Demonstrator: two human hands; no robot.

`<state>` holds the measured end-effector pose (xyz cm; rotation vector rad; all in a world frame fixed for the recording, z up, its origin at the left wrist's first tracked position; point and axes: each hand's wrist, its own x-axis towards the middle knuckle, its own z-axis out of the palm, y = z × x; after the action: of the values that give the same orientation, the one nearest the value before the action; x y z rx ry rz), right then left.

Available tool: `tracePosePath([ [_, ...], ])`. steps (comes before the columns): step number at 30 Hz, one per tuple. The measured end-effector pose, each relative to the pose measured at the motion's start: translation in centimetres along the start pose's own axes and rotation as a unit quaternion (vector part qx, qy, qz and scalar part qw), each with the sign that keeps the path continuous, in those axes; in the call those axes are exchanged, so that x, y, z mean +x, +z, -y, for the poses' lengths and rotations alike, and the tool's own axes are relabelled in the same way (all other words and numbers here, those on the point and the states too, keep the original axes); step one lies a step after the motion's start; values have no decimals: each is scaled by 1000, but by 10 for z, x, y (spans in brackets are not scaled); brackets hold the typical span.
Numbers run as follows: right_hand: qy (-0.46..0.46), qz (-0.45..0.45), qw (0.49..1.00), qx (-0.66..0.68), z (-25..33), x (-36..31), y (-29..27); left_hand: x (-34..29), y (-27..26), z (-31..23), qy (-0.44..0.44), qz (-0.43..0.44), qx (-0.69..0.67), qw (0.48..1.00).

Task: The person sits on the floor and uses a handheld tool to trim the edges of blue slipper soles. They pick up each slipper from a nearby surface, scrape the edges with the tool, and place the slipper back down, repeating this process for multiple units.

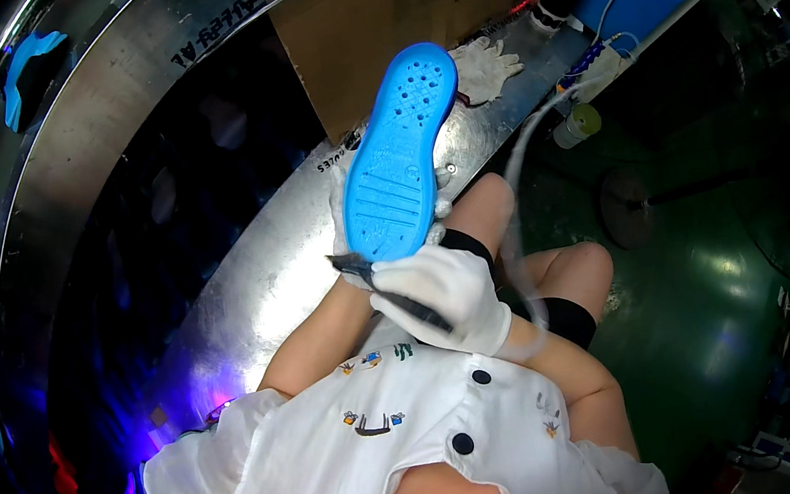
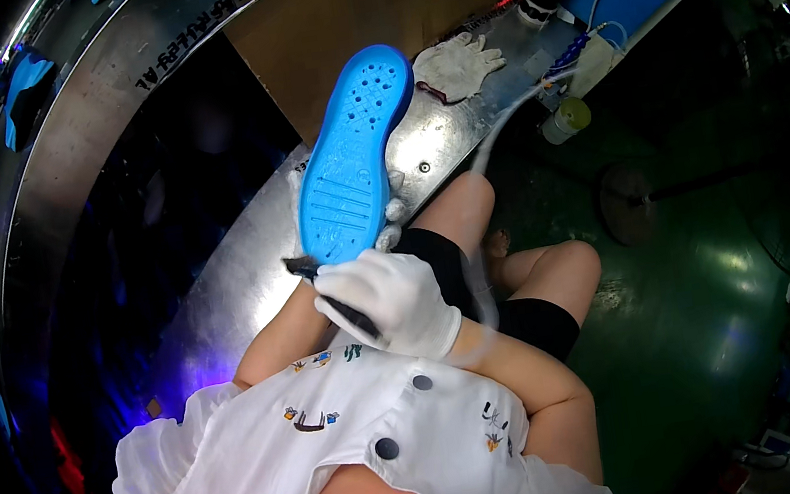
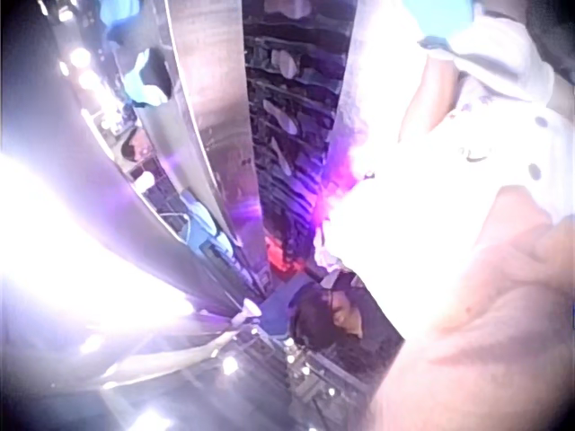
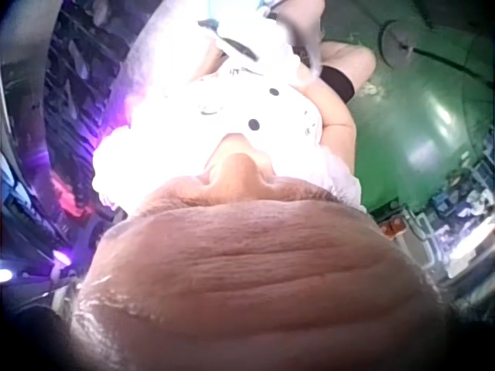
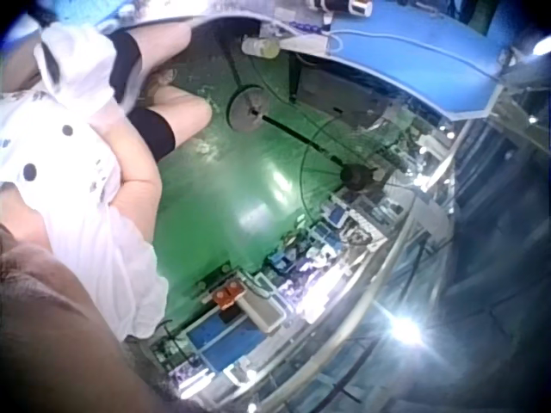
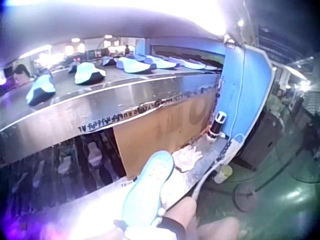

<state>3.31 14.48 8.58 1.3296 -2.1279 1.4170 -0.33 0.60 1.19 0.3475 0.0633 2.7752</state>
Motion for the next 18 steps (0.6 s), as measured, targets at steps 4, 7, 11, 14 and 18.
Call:
tracePosePath([
  [4, 42, -113, 990, -74, -41, 9, -15, 1, -5, 1, 123, -227, 70, 964],
  [7, -40, -34, 992, -115, -23, -9, 0, -2, -8, -15, 31, -51, 217, 974],
  [11, -36, -71, 992, -99, -33, 2, -10, -1, 6, -12, 65, -208, 176, 960],
  [14, -37, 11, 995, -94, -26, -2, -7, -3, -16, -24, 15, -155, 263, 952],
  [18, 37, -23, 999, 33, -33, 6, -17, 1, 3, -23, 40, -138, 134, 980],
])
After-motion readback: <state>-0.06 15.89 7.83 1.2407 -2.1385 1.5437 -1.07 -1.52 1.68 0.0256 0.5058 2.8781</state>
